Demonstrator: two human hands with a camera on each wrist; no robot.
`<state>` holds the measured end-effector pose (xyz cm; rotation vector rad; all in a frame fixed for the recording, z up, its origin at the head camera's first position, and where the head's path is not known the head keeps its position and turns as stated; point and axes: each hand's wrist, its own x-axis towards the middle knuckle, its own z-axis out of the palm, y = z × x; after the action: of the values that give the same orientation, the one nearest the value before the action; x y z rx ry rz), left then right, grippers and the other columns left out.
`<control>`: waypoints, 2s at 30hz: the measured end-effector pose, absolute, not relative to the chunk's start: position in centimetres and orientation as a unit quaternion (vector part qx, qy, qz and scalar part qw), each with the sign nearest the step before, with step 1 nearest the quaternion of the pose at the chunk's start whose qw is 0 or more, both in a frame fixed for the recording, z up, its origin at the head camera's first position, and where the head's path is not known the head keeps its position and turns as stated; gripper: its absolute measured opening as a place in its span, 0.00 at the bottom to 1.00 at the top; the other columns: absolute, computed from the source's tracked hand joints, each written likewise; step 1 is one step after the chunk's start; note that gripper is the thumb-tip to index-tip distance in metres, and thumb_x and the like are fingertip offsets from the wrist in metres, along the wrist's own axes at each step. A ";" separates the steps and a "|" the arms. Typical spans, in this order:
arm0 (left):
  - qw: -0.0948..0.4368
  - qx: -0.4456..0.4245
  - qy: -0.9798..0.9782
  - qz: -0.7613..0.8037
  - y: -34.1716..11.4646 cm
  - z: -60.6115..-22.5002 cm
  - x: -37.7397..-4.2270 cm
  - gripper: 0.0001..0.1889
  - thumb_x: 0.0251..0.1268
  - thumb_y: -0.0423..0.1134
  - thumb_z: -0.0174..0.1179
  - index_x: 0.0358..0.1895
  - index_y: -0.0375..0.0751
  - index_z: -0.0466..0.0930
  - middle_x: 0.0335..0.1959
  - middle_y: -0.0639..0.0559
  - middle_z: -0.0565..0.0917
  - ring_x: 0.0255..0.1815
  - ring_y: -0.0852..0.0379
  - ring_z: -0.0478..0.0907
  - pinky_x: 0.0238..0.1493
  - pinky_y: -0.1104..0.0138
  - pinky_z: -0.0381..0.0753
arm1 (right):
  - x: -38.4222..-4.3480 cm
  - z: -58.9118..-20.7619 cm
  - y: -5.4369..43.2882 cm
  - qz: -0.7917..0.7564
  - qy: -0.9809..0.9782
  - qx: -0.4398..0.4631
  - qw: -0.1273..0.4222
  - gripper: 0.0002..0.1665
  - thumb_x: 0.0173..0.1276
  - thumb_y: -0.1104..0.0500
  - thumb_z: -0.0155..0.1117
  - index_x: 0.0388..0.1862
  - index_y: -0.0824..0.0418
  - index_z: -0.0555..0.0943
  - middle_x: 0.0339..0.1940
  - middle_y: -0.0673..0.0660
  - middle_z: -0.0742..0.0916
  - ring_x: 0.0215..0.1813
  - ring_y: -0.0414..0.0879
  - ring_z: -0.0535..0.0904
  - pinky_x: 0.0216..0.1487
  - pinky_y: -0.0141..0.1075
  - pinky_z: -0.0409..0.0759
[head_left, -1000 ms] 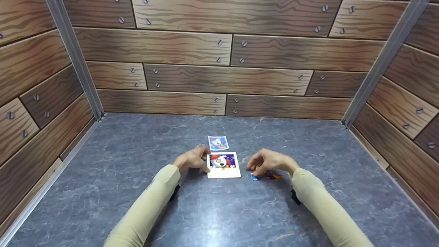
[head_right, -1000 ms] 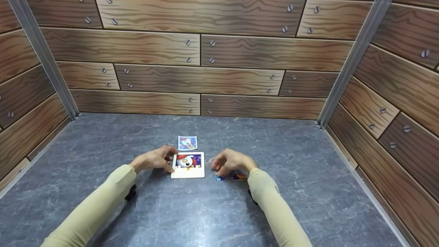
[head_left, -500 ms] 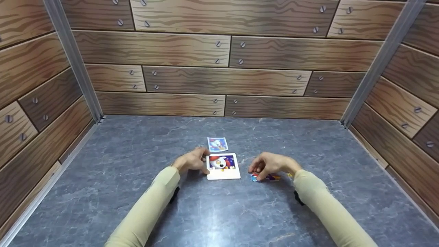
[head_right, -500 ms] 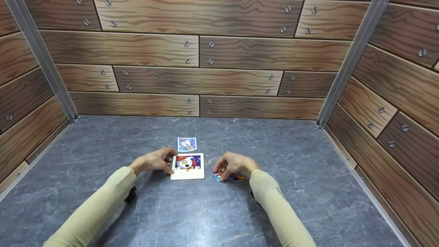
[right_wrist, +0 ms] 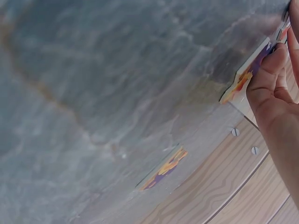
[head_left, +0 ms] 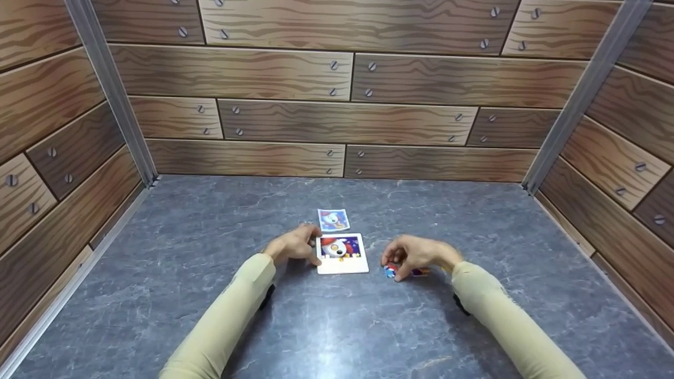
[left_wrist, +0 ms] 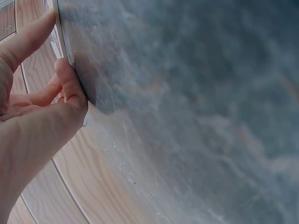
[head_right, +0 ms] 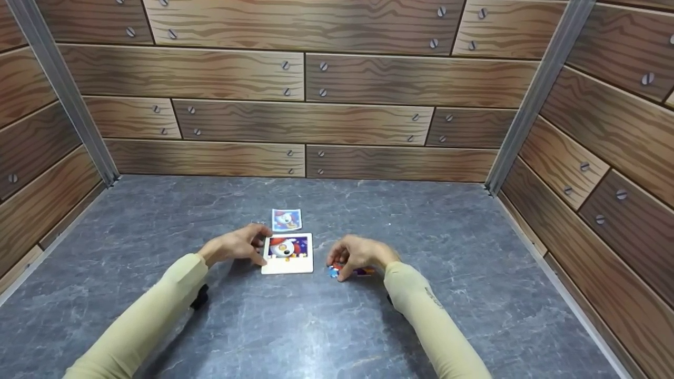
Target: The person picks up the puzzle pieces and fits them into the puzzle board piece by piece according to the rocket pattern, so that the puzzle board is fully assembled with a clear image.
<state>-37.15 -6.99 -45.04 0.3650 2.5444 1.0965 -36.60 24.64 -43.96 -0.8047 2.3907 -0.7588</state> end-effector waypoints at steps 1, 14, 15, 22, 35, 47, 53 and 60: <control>0.171 0.129 0.897 0.387 -7.0 -45.0 -37.2 0.32 0.45 0.29 0.75 0.58 0.37 0.73 0.50 0.46 0.72 0.51 0.52 0.67 0.61 0.59 0.67 | -36.6 -43.9 24.6 -0.277 0.879 -0.299 0.249 0.21 0.48 0.68 0.78 0.44 0.62 0.85 0.38 0.52 0.85 0.40 0.41 0.75 0.45 0.33 0.74; 0.171 0.122 0.898 0.386 -6.9 -45.2 -37.1 0.32 0.46 0.28 0.74 0.58 0.38 0.73 0.48 0.47 0.73 0.50 0.52 0.67 0.60 0.59 0.68 | -36.4 -43.9 24.4 -0.287 0.867 -0.328 0.242 0.18 0.50 0.70 0.75 0.41 0.63 0.83 0.35 0.55 0.84 0.37 0.42 0.76 0.41 0.31 0.74; 0.172 0.121 0.898 0.387 -6.8 -45.2 -37.1 0.32 0.46 0.28 0.74 0.58 0.38 0.73 0.48 0.47 0.73 0.50 0.53 0.67 0.60 0.59 0.68 | -36.4 -43.9 24.4 -0.288 0.865 -0.332 0.240 0.17 0.51 0.70 0.74 0.41 0.64 0.82 0.35 0.56 0.84 0.37 0.41 0.76 0.41 0.31 0.74; 0.176 0.102 0.896 0.396 -6.6 -45.4 -37.3 0.32 0.46 0.28 0.74 0.58 0.40 0.73 0.48 0.48 0.71 0.50 0.53 0.67 0.60 0.59 0.69 | -36.7 -43.6 23.8 -0.313 0.864 -0.296 0.259 0.11 0.58 0.68 0.71 0.41 0.64 0.83 0.32 0.50 0.84 0.34 0.38 0.77 0.35 0.29 0.76; 0.165 0.122 0.903 0.378 -6.8 -45.3 -37.3 0.31 0.44 0.28 0.74 0.56 0.38 0.74 0.46 0.48 0.70 0.48 0.53 0.66 0.56 0.61 0.69 | -36.8 -43.2 20.7 -0.368 0.848 -0.267 0.273 0.12 0.59 0.69 0.69 0.43 0.65 0.83 0.33 0.51 0.86 0.33 0.41 0.81 0.34 0.36 0.83; 0.163 0.130 0.907 0.367 -7.0 -45.1 -37.2 0.31 0.46 0.31 0.75 0.57 0.39 0.73 0.47 0.46 0.72 0.46 0.54 0.67 0.51 0.63 0.69 | -36.9 -43.3 18.4 -0.369 0.844 -0.302 0.244 0.14 0.59 0.68 0.69 0.45 0.67 0.85 0.32 0.53 0.86 0.29 0.39 0.79 0.32 0.35 0.82; 0.162 0.127 0.906 0.370 -7.0 -45.1 -37.2 0.31 0.46 0.31 0.75 0.57 0.39 0.73 0.46 0.47 0.72 0.46 0.53 0.67 0.50 0.63 0.70 | -36.8 -43.4 17.5 -0.369 0.849 -0.297 0.234 0.13 0.60 0.69 0.68 0.44 0.64 0.86 0.33 0.54 0.86 0.31 0.39 0.78 0.32 0.31 0.80; 0.160 0.134 0.908 0.364 -7.1 -45.1 -37.3 0.31 0.45 0.31 0.75 0.57 0.38 0.73 0.49 0.47 0.73 0.49 0.53 0.68 0.57 0.60 0.69 | -37.2 -43.7 16.3 -0.369 0.846 -0.317 0.219 0.11 0.60 0.69 0.68 0.42 0.65 0.86 0.32 0.54 0.85 0.33 0.40 0.77 0.31 0.29 0.76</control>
<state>-37.28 -7.09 -45.14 0.3827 2.5939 1.0414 -37.17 16.31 -43.71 -0.8775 2.3396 -1.0221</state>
